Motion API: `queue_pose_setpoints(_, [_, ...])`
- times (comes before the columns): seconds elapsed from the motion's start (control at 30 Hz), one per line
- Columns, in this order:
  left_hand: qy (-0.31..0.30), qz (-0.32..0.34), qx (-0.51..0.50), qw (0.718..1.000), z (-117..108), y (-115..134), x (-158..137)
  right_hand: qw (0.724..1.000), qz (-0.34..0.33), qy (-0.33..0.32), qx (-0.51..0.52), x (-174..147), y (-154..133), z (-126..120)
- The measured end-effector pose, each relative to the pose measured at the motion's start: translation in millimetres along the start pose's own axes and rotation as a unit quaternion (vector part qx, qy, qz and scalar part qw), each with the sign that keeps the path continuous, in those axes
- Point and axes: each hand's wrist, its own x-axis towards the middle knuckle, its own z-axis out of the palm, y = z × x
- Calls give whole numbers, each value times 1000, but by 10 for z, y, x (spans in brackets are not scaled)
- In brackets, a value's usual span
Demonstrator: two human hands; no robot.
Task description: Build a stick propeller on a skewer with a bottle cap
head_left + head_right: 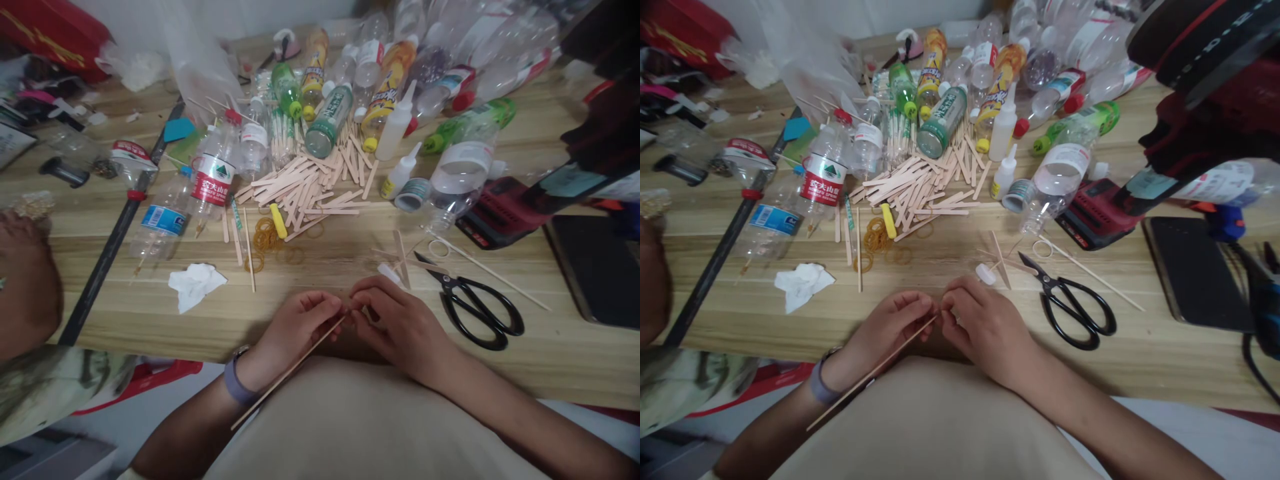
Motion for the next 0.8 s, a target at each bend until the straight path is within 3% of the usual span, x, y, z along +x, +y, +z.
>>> queue_pose_setpoints(0.33, [-5, 2, -1, 1000, -3, -3, 6, 998, -13, 47, -51, -17, -10, 26])
queue_pose_setpoints(0.8, [6, 17, 77, 997, 9, 55, -14, 997, -17, 64, -29, -66, -18, 50])
